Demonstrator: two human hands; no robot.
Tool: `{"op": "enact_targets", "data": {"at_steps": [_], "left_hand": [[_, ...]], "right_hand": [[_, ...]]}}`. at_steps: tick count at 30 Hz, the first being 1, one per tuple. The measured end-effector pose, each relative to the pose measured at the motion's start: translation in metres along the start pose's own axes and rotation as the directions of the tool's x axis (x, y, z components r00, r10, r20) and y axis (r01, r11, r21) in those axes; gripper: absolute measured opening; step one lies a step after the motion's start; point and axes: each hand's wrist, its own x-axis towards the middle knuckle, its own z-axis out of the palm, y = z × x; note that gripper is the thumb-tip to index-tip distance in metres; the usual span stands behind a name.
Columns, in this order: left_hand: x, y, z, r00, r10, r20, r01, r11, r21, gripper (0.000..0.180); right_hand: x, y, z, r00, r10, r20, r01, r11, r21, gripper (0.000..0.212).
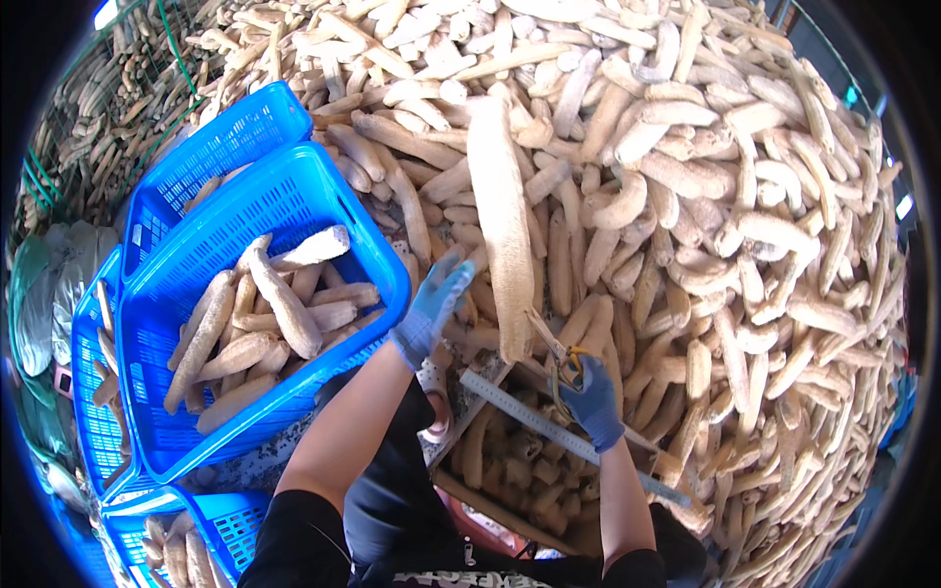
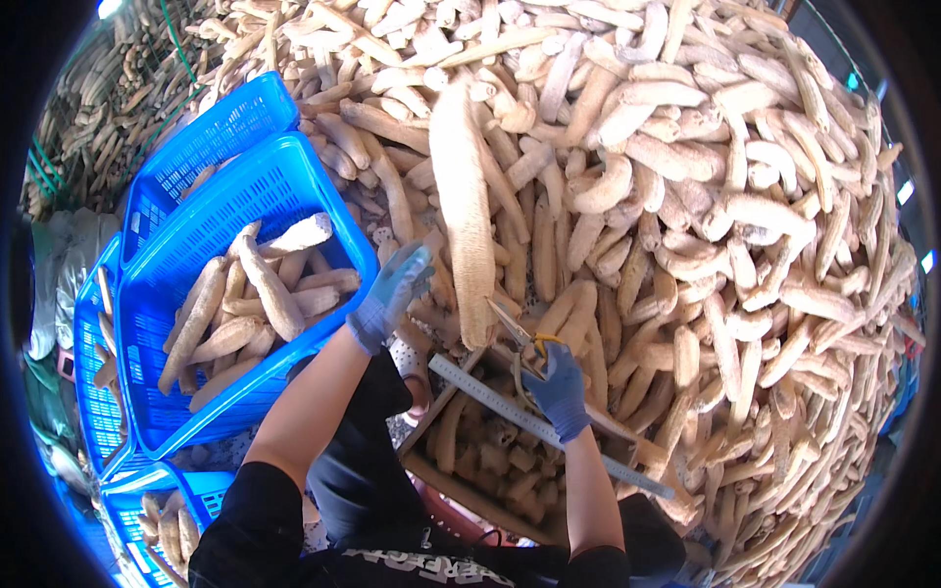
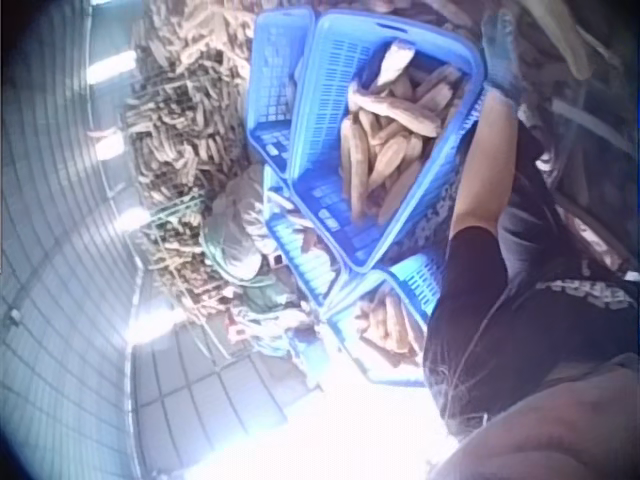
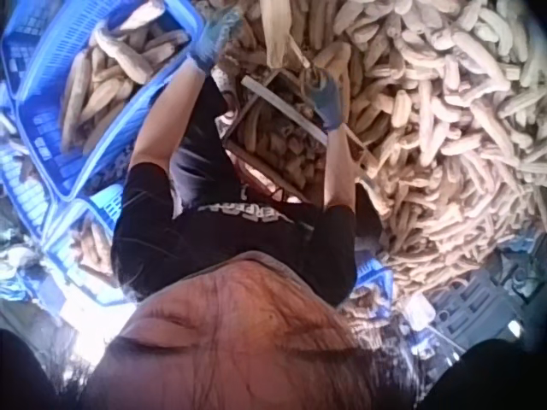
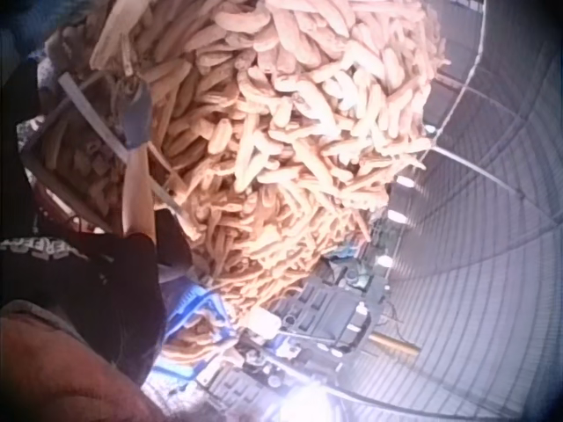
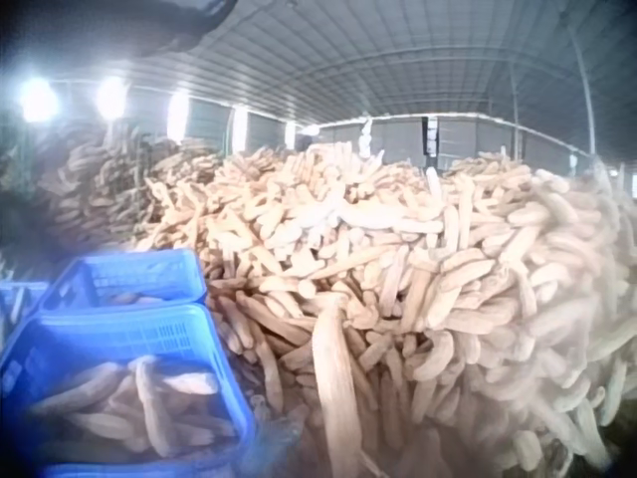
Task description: The person measures dried loofahs against a ruler fixed to a box and cuts them to length with shears, placing the trimmed pieces into the box and the remaining sponges into blue crates.
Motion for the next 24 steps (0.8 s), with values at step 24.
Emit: {"op": "enact_targets", "data": {"at_steps": [24], "left_hand": [[-0.043,-0.006,0.073,0.414,0.646,0.641,-0.756,-0.149,0.638,0.080]], "right_hand": [[-0.112,-0.029,-0.091,0.731,0.461,-0.504,0.259,0.496,0.829,0.058]]}}
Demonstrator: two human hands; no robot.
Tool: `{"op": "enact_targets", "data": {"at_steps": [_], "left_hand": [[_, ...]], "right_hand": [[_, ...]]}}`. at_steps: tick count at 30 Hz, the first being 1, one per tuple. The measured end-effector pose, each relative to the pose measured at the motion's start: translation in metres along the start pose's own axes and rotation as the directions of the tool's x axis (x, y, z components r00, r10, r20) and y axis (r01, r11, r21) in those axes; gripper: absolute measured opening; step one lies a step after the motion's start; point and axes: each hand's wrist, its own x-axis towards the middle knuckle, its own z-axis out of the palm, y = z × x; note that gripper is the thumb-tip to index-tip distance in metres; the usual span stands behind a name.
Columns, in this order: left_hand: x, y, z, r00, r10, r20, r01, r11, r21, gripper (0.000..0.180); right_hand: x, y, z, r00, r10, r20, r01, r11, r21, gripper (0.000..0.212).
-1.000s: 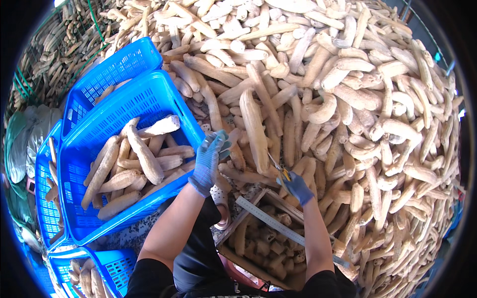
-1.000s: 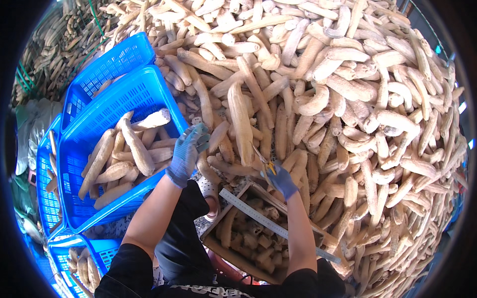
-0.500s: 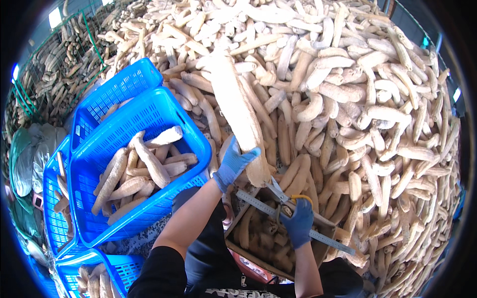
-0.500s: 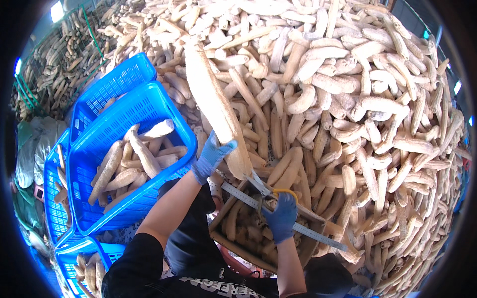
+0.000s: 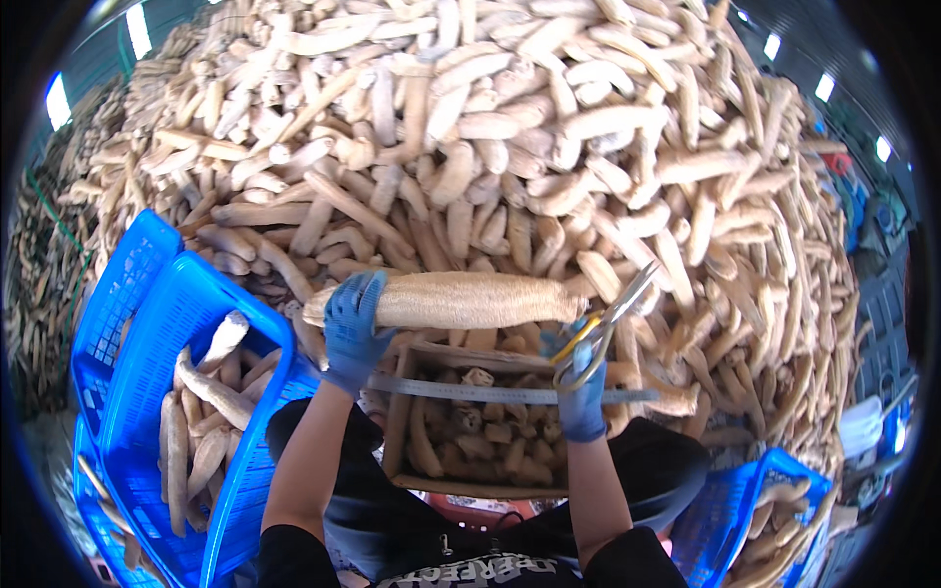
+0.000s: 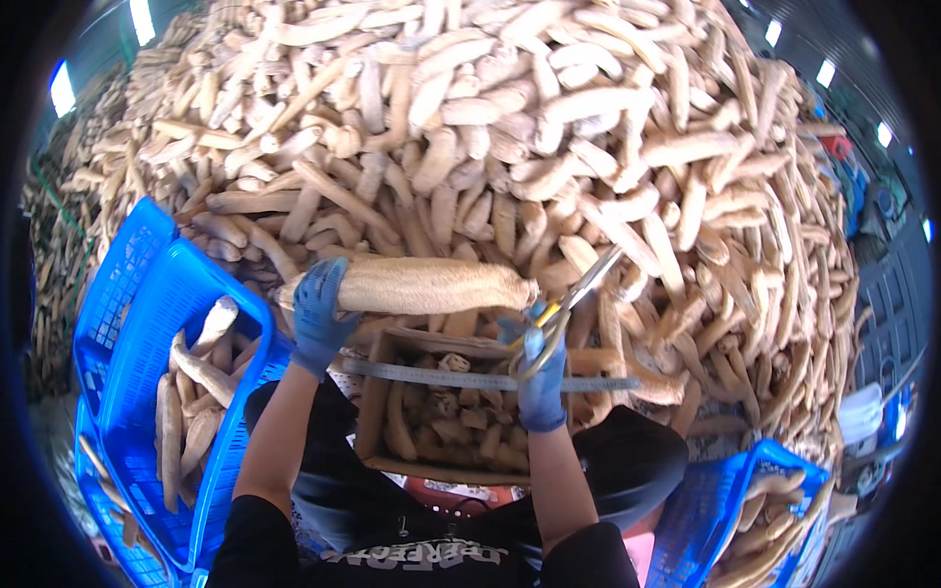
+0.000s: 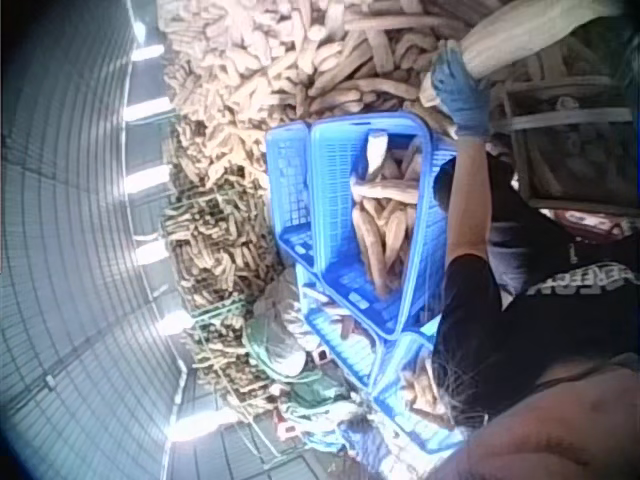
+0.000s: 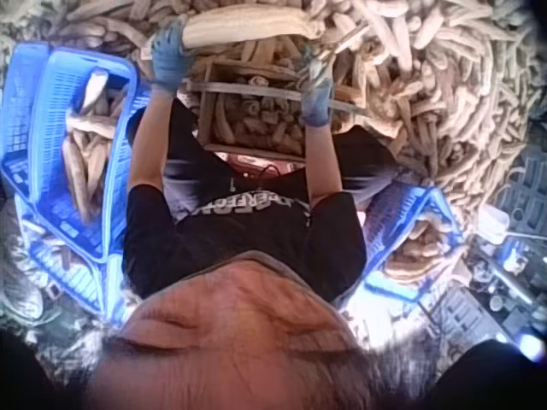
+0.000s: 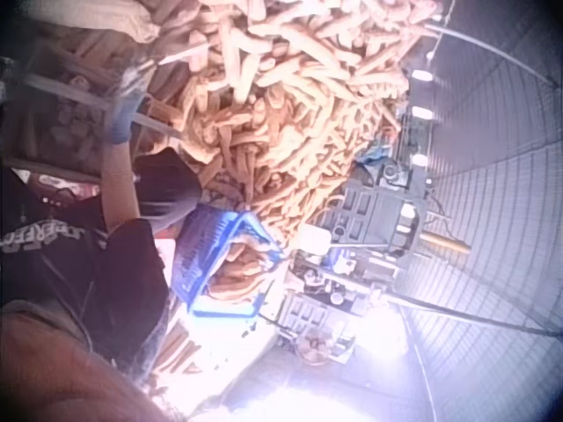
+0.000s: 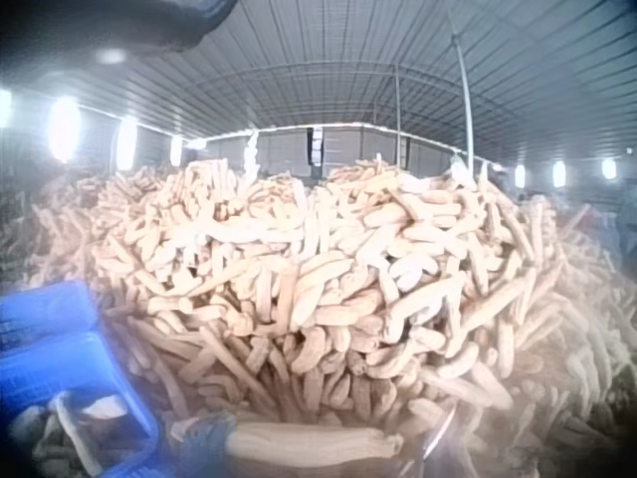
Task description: The person measures dried loofahs against a ruler fixed to a box and cuts them to length with shears, placing the trimmed pieces into the box and the remaining sponges into blue crates.
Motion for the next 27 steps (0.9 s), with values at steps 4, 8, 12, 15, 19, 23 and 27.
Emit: {"op": "enact_targets", "data": {"at_steps": [4,8,12,15,19,23,27], "left_hand": [[-0.006,0.026,0.011,0.987,0.085,0.136,-0.094,0.993,0.064,0.079],[-0.020,0.039,0.027,0.979,0.179,0.098,-0.192,0.970,0.148,0.082],[-0.042,0.058,0.048,0.954,0.222,0.201,-0.264,0.940,0.215,0.068],[-0.059,0.061,0.067,0.928,0.242,0.284,-0.326,0.897,0.300,0.057],[-0.060,0.081,0.071,0.862,0.140,0.487,-0.264,0.945,0.194,0.054],[-0.067,0.075,0.075,0.748,0.036,0.663,-0.174,0.974,0.143,0.052],[-0.073,0.069,0.081,0.719,0.007,0.694,-0.091,0.992,0.084,0.049]], "right_hand": [[0.008,-0.031,-0.020,0.995,-0.098,0.015,0.099,0.985,-0.140,0.055],[-0.013,-0.013,-0.057,0.963,0.237,-0.129,-0.208,0.957,0.202,0.037],[-0.029,0.017,-0.114,0.858,0.489,-0.154,-0.335,0.762,0.553,0.028],[-0.046,0.023,-0.125,0.855,0.467,-0.227,-0.326,0.823,0.464,0.022],[-0.063,0.019,-0.172,0.842,0.486,-0.235,-0.417,0.862,0.288,0.040],[-0.074,0.006,-0.177,0.804,0.367,-0.468,-0.397,0.917,0.036,0.046],[-0.080,0.002,-0.166,0.809,0.355,-0.469,-0.388,0.921,0.027,0.040]]}}
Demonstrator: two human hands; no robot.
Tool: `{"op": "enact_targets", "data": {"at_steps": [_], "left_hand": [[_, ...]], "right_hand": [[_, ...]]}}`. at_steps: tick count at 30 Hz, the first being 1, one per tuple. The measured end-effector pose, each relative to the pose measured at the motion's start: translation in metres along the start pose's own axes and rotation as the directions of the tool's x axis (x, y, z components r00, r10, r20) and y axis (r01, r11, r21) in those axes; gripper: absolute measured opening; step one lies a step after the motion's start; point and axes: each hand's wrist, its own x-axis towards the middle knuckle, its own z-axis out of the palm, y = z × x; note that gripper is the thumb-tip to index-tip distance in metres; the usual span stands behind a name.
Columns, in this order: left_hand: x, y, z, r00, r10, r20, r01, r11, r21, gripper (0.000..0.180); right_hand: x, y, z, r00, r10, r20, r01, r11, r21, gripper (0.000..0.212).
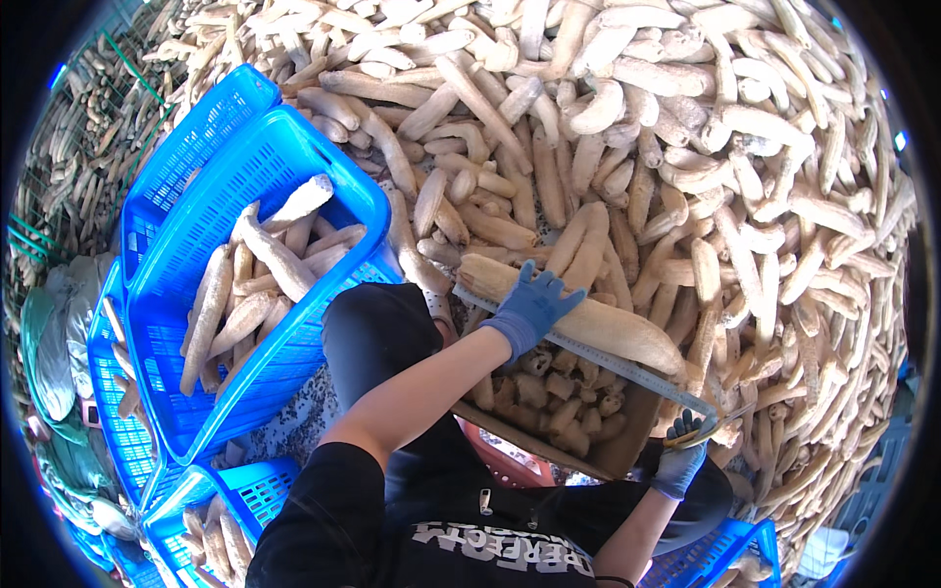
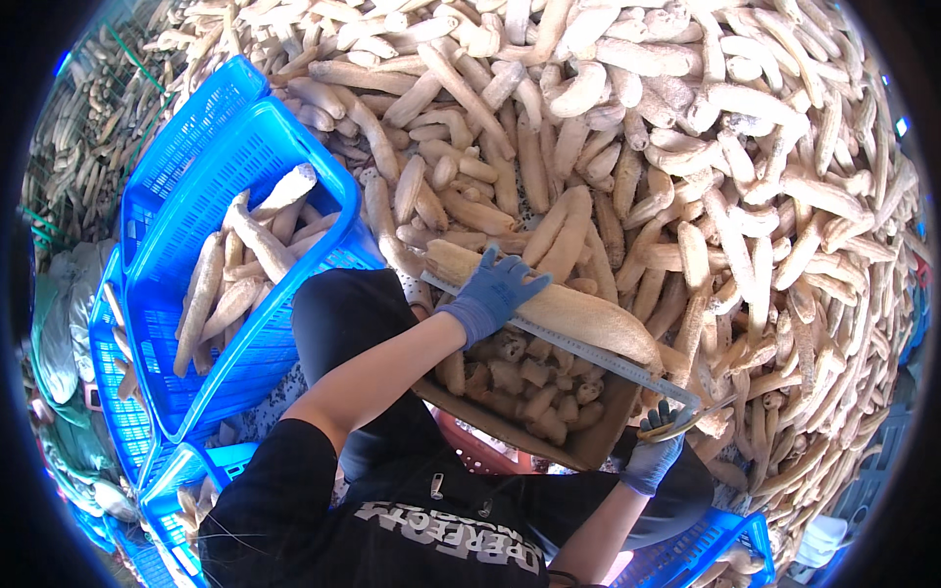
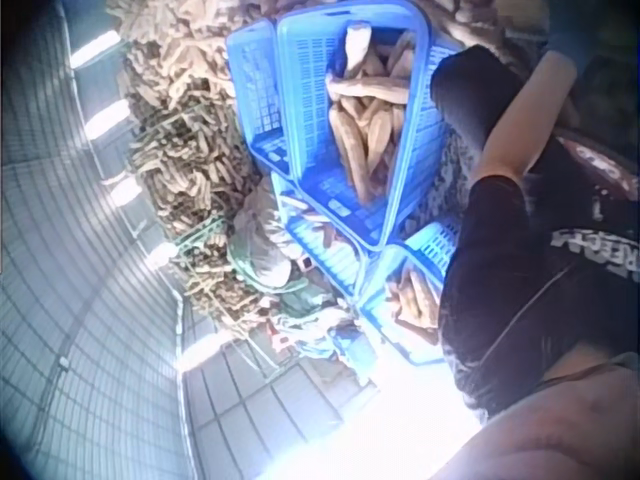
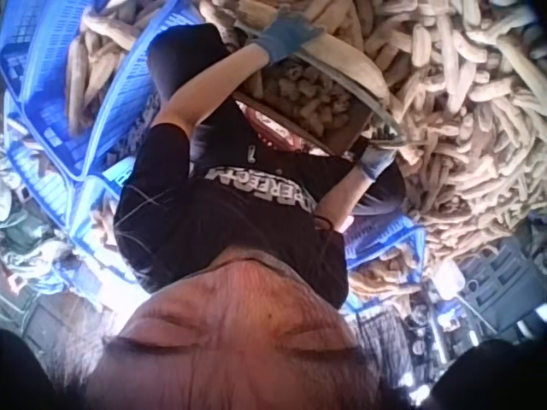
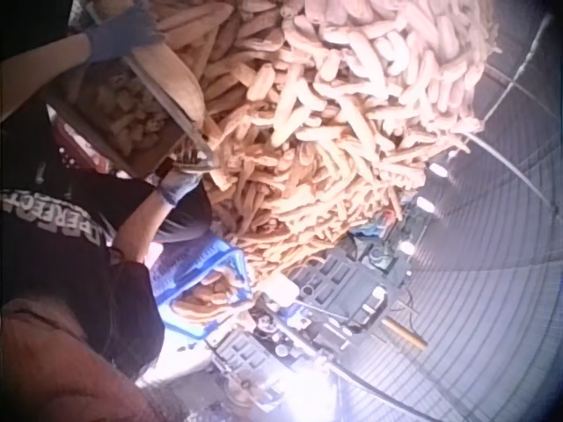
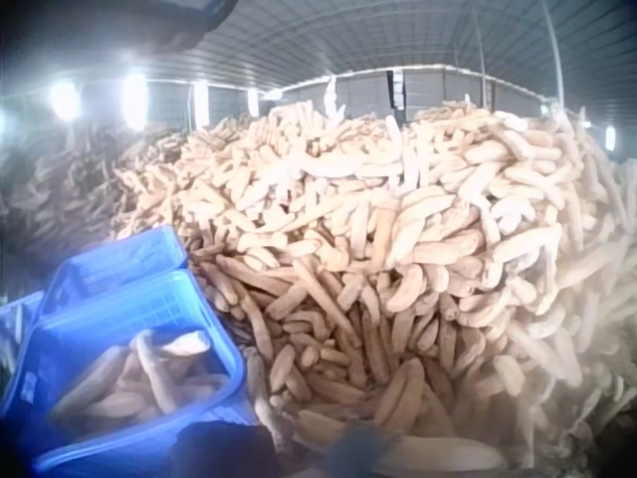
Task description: The person measures dried loofahs against a ruler fixed to a box and cuts them to length with shears, placing the trimmed pieces into the box and the remaining sponges into blue crates.
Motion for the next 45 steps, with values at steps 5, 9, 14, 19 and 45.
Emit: {"op": "enact_targets", "data": {"at_steps": [5,9,14,19,45], "left_hand": [[0.010,-0.002,0.006,1.000,0.012,0.028,-0.012,1.000,-0.008,0.049],[0.008,-0.002,0.003,1.000,0.027,-0.002,-0.027,1.000,0.004,0.061],[0.012,0.008,-0.011,0.989,0.024,0.146,-0.030,0.999,0.040,0.078],[0.018,0.013,-0.021,0.966,0.005,0.257,-0.014,0.999,0.031,0.077],[-0.025,-0.062,-0.111,0.869,0.191,0.456,0.003,0.920,-0.391,0.087]], "right_hand": [[0.012,0.010,-0.026,0.988,0.017,0.155,-0.033,0.995,0.098,0.033],[0.001,0.006,0.000,0.996,-0.005,0.090,-0.003,0.996,0.090,0.023],[-0.010,-0.010,0.016,0.998,-0.001,-0.055,0.009,0.989,0.146,0.024],[-0.021,-0.014,0.021,0.998,0.020,-0.055,-0.013,0.992,0.128,0.026],[-0.039,0.034,0.069,0.816,-0.291,0.499,0.577,0.346,-0.740,0.077]]}}
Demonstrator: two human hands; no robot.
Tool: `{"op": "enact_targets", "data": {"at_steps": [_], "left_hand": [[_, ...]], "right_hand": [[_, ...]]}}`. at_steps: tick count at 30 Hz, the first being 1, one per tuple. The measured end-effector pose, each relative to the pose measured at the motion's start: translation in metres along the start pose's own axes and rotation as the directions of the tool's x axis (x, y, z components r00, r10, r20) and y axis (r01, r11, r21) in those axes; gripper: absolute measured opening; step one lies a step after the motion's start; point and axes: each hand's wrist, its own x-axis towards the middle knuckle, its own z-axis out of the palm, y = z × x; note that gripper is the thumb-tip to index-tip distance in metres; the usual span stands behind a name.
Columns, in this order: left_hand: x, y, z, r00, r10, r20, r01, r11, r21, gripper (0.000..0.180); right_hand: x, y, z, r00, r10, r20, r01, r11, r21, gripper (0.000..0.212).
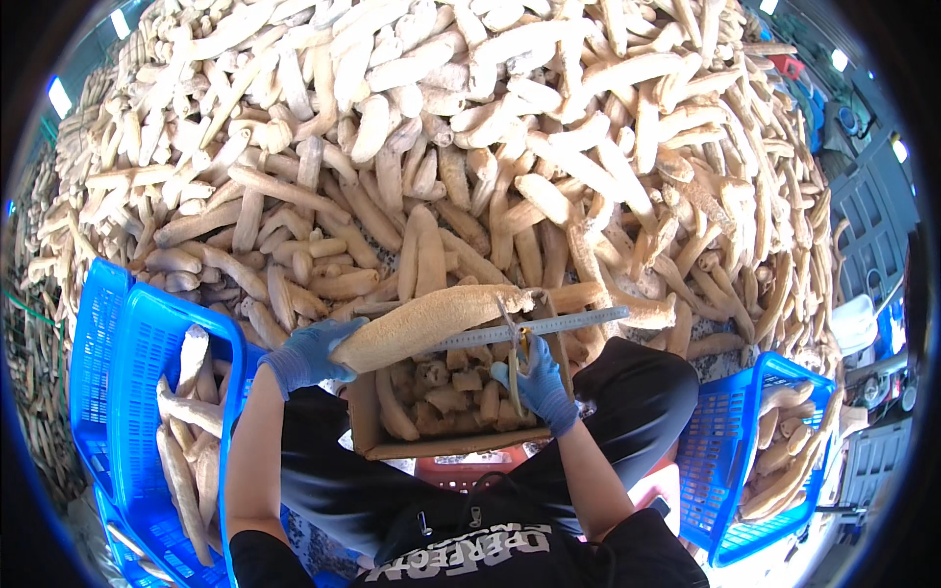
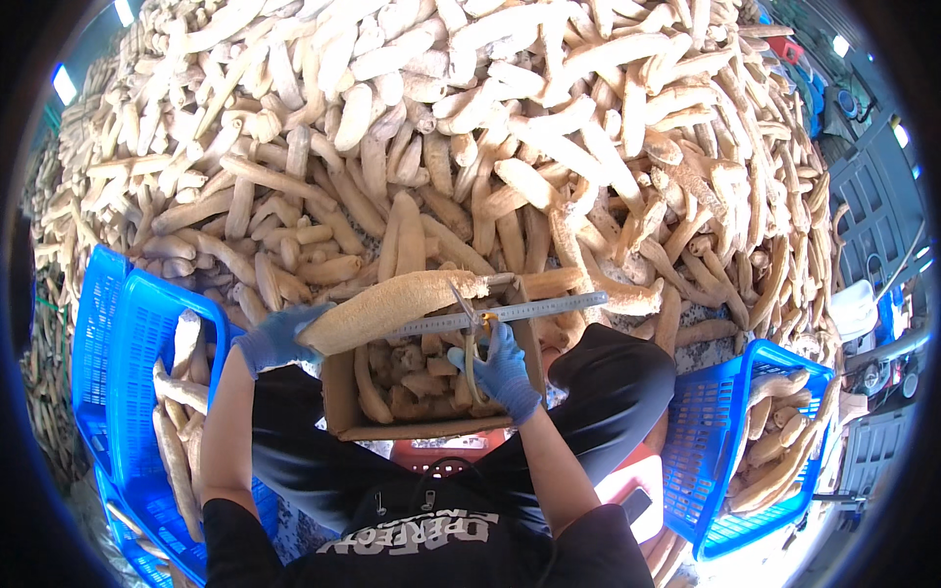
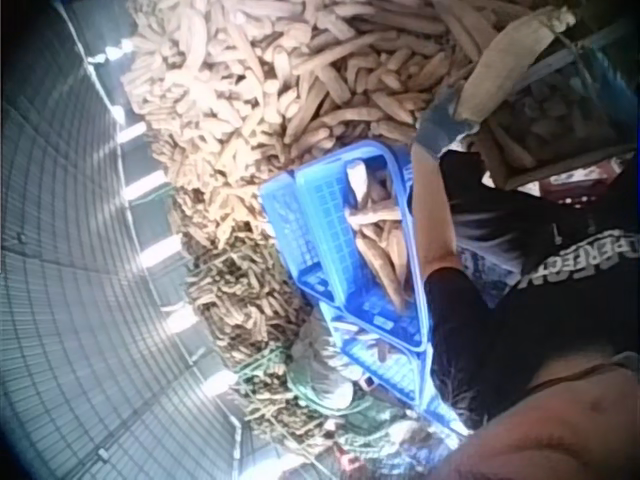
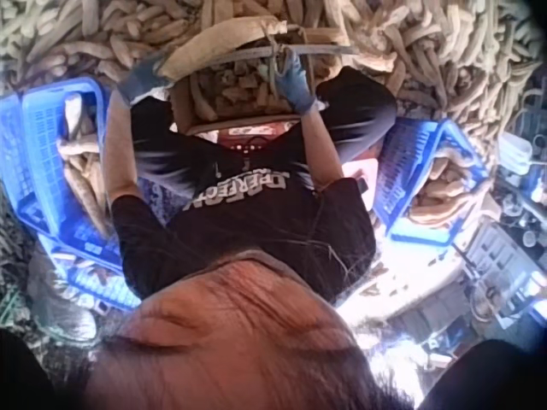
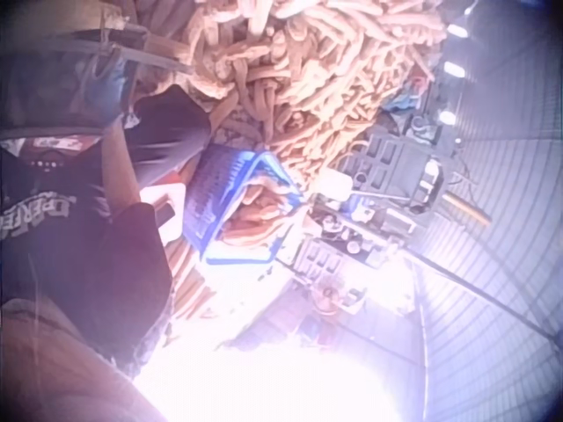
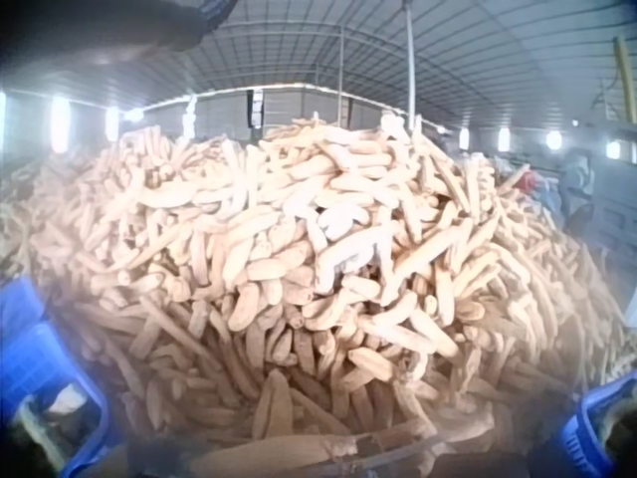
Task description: The person measures dried loofahs against a ruler fixed to a box and cuts them to length with shears, placing the trimmed pieces into the box and the remaining sponges into blue crates.
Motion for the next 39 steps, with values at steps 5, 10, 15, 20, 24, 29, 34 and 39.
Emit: {"op": "enact_targets", "data": {"at_steps": [5,10,15,20,24,29,34,39], "left_hand": [[-0.012,0.006,-0.012,0.989,-0.052,0.136,0.054,0.998,-0.011,0.089],[-0.011,-0.015,-0.007,0.956,-0.058,0.286,0.068,0.997,-0.023,0.091],[-0.018,-0.020,0.003,0.958,-0.069,0.279,0.048,0.996,0.079,0.089],[-0.030,-0.001,0.028,0.959,0.192,-0.208,-0.071,0.874,0.482,0.087],[-0.052,0.022,0.020,0.936,0.188,-0.298,-0.018,0.870,0.492,0.092],[-0.116,-0.030,-0.012,0.889,-0.051,-0.455,-0.045,0.979,-0.200,0.084],[-0.149,-0.058,0.011,0.882,-0.305,-0.361,-0.083,0.651,-0.754,0.058],[-0.205,-0.139,0.034,0.330,-0.765,-0.553,-0.601,0.281,-0.748,0.049]], "right_hand": [[-0.022,-0.008,0.012,0.992,0.125,0.003,-0.125,0.987,0.100,0.059],[-0.069,-0.008,0.032,0.974,0.228,0.020,-0.228,0.962,0.148,0.049],[-0.086,-0.018,0.034,0.753,0.466,0.465,-0.657,0.556,0.508,0.019],[-0.041,-0.010,0.029,0.798,0.379,0.469,-0.532,0.075,0.844,0.017],[0.001,-0.048,0.006,0.983,0.182,0.017,-0.106,0.496,0.862,0.040],[0.033,-0.016,0.001,0.955,0.261,0.142,-0.248,0.439,0.864,0.055],[0.042,-0.013,0.024,0.915,0.174,0.364,-0.395,0.203,0.896,0.051],[0.046,0.021,0.042,0.879,0.138,0.455,-0.476,0.286,0.832,0.041]]}}
